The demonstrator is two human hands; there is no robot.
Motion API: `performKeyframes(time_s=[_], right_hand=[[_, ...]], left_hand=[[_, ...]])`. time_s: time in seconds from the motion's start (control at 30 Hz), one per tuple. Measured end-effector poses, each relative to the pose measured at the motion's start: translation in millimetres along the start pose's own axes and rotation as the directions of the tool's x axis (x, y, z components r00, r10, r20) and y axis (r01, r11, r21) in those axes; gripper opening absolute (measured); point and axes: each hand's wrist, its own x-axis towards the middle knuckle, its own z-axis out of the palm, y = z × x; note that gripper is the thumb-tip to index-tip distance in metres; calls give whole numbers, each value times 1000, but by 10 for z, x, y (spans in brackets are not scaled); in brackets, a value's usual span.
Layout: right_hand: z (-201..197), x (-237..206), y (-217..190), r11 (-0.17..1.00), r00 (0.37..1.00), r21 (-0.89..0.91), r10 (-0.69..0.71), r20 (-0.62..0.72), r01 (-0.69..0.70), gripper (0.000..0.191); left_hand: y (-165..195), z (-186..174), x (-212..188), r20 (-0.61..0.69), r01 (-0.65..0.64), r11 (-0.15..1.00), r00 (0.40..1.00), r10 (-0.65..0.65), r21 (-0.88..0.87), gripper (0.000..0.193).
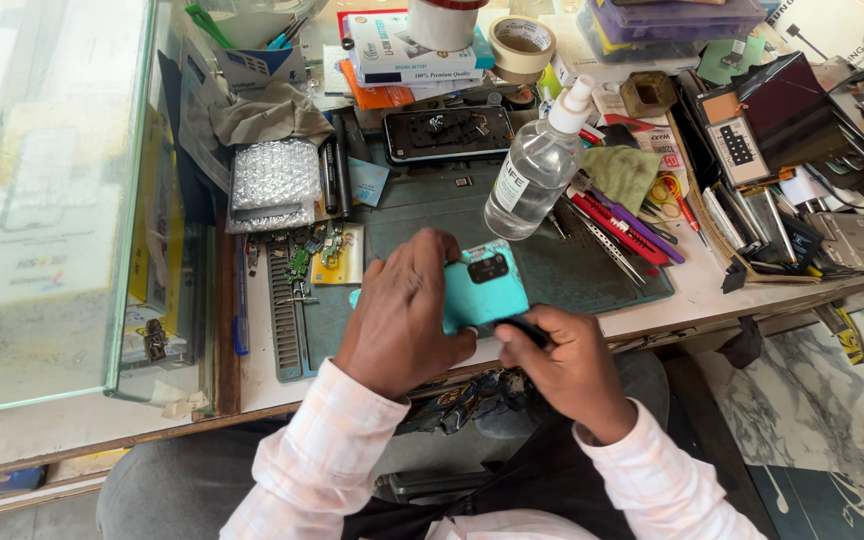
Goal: The person removes the back cover of a teal smartphone using a prying tool and tweezers. They carefully pry around the edges and lift the cover to expose the internal components.
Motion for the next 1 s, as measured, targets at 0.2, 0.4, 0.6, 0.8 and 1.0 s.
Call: performKeyframes(time_s=[0.2, 0.4, 0.6, 0.8, 1.0], right_hand=[[-351, -19, 13, 995, 997, 70, 72, 39, -74, 22], [-451, 75, -122, 987, 988, -41, 152, -15, -153, 25], [-259, 207, -33, 995, 987, 55, -72, -146, 81, 24], [-93, 246, 72, 976, 925, -37, -216, -313, 216, 19], [-114, 269, 48, 967, 916, -147, -245, -317, 208, 16]], left_hand=[[79, 33, -54, 3, -47, 997, 999, 47, 67, 74], [149, 143, -68, 40, -108, 983, 994, 103, 151, 63], [54, 157, -18, 28, -192, 936, 981, 192, 296, 46], [-19, 160, 18, 42, -209, 943, 978, 206, 260, 43], [-10, 178, -16, 41, -200, 949, 980, 196, 243, 34]])
